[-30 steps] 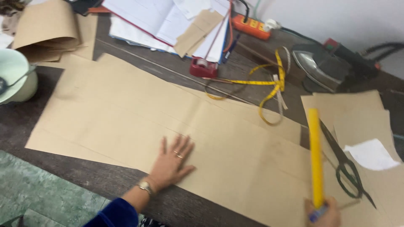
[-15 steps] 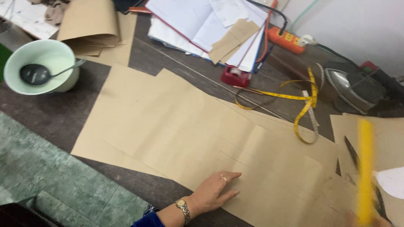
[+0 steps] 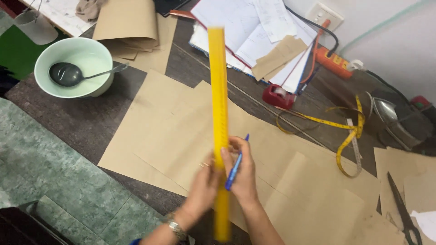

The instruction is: The person uses a yellow ruler and a blue pen to measure and mark lines on a large sheet of brown paper. They draw straight lines and write numerical measurements on the paper while working on a cluttered table.

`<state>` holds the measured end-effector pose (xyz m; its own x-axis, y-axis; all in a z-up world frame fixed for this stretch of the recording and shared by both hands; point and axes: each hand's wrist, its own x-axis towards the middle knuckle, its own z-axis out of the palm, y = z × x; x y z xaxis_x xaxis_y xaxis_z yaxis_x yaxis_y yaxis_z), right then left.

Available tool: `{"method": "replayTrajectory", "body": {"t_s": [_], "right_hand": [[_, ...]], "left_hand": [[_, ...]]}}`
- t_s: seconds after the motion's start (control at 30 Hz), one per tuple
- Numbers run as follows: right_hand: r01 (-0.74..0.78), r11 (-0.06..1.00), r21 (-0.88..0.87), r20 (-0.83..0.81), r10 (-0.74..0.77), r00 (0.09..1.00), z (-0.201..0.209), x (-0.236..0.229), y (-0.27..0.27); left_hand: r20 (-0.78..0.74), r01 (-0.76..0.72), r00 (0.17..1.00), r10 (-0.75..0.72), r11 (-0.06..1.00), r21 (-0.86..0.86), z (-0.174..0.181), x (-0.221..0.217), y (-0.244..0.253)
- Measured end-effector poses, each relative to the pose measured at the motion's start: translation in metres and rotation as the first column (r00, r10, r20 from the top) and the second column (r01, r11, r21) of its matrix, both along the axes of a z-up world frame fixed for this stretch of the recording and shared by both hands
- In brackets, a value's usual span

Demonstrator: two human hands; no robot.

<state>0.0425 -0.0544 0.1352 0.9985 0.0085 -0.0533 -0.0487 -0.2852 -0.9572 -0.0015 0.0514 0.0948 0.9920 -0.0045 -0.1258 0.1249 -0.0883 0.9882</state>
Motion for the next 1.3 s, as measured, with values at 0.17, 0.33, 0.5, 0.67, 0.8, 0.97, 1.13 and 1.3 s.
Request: {"method": "replayTrajectory", "body": {"t_s": [0.17, 0.33, 0.5, 0.67, 0.8, 0.97, 1.13, 1.3], "right_hand": [[-0.164, 0.959, -0.229, 0.103, 0.191, 0.976, -0.028, 0.029, 0.014], [-0.035, 0.995, -0.091, -0.07, 0.029, 0.997, -0.06, 0.061, 0.021], [0.079, 0.996, -0.033, 0.132, -0.074, 0.989, -0.082, 0.103, 0.019], [0.112, 0.992, 0.05, 0.23, -0.12, 0.966, -0.092, 0.141, 0.035], [0.082, 0.991, 0.105, 0.329, -0.112, 0.938, -0.094, 0.174, 0.059], [0.001, 0.996, 0.094, 0.274, -0.027, 0.961, -0.113, 0.209, 0.09], [-0.005, 1.0, -0.004, 0.169, 0.005, 0.986, -0.13, 0.219, 0.097], [0.022, 1.0, 0.005, 0.118, -0.022, 0.993, -0.123, 0.22, 0.1]], "left_hand": [[-0.356, -0.172, 0.91, 0.212, 0.975, 0.139, 0.013, 0.013, 0.099], [-0.268, -0.084, 0.905, 0.33, 0.756, 0.649, 0.005, 0.0, 0.185], [-0.335, -0.017, 0.855, 0.395, 0.669, 0.743, -0.017, -0.009, 0.22], [-0.396, 0.022, 0.817, 0.419, 0.664, 0.748, -0.022, -0.008, 0.229], [-0.392, 0.012, 0.823, 0.41, 0.677, 0.735, -0.026, 0.001, 0.228], [-0.396, -0.01, 0.808, 0.437, 0.682, 0.732, -0.037, 0.015, 0.225], [-0.453, 0.049, 0.746, 0.488, 0.638, 0.769, -0.045, 0.025, 0.223], [-0.432, 0.057, 0.743, 0.511, 0.595, 0.801, -0.069, 0.021, 0.226]]}}
